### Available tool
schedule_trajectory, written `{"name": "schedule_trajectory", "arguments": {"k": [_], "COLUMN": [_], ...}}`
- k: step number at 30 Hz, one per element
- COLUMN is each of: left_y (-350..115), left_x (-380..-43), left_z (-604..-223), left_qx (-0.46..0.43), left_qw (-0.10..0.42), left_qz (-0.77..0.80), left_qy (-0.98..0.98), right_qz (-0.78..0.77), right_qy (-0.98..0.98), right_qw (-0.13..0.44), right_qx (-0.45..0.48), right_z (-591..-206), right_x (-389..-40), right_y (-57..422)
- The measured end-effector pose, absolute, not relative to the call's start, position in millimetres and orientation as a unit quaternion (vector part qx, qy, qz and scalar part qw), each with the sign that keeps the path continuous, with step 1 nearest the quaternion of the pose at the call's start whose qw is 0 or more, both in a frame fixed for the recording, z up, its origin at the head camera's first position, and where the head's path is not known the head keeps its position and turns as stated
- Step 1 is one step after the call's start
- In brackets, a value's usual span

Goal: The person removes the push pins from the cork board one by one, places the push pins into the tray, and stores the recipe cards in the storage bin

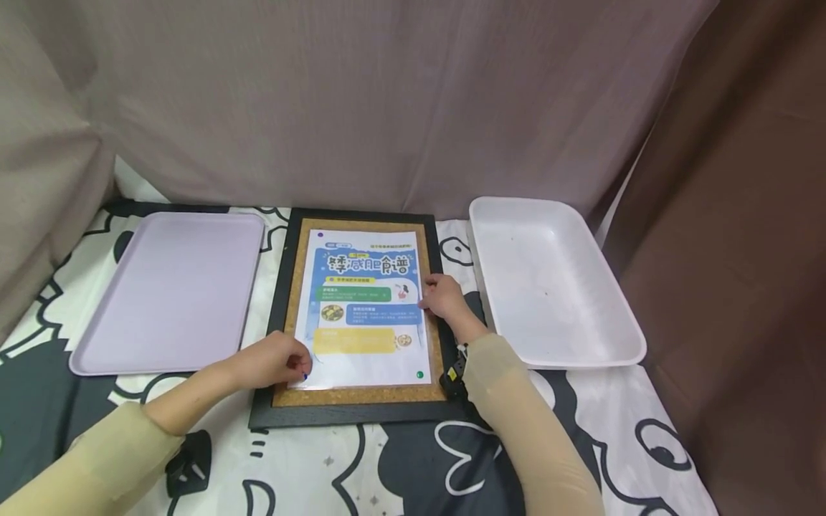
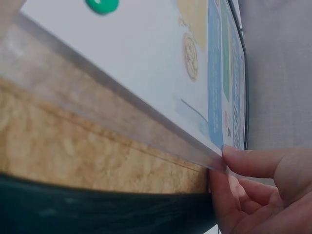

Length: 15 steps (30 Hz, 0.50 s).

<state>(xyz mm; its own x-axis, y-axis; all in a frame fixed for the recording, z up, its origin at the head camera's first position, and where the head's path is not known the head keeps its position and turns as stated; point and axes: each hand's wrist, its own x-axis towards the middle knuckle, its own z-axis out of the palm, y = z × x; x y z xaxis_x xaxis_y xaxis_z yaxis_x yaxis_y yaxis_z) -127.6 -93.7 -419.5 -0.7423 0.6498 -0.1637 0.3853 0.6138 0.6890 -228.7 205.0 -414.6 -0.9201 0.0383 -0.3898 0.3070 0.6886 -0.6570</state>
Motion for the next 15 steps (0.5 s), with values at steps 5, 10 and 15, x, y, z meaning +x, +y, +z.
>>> {"name": "schedule_trajectory", "arguments": {"k": [5,10,15], "left_y": [-92.9,-94.9,-94.6], "left_x": [-130.9,-134.3,-137.5], "left_z": [-415.8,-417.4,-415.9], "left_qx": [0.292,0.308,0.301], "left_qw": [0.229,0.239,0.269], "left_qz": [0.32,0.32,0.324], "left_qy": [0.872,0.864,0.856], "right_qz": [-0.386,-0.386,-0.386], "right_qy": [0.902,0.902,0.902], "right_qw": [0.172,0.166,0.167], "right_qx": [0.094,0.096,0.094], "right_z": [-415.5,-415.4,-413.7], "right_x": [-228.4,-227.6,-228.4], "right_y": [204.8,204.5,204.1]}}
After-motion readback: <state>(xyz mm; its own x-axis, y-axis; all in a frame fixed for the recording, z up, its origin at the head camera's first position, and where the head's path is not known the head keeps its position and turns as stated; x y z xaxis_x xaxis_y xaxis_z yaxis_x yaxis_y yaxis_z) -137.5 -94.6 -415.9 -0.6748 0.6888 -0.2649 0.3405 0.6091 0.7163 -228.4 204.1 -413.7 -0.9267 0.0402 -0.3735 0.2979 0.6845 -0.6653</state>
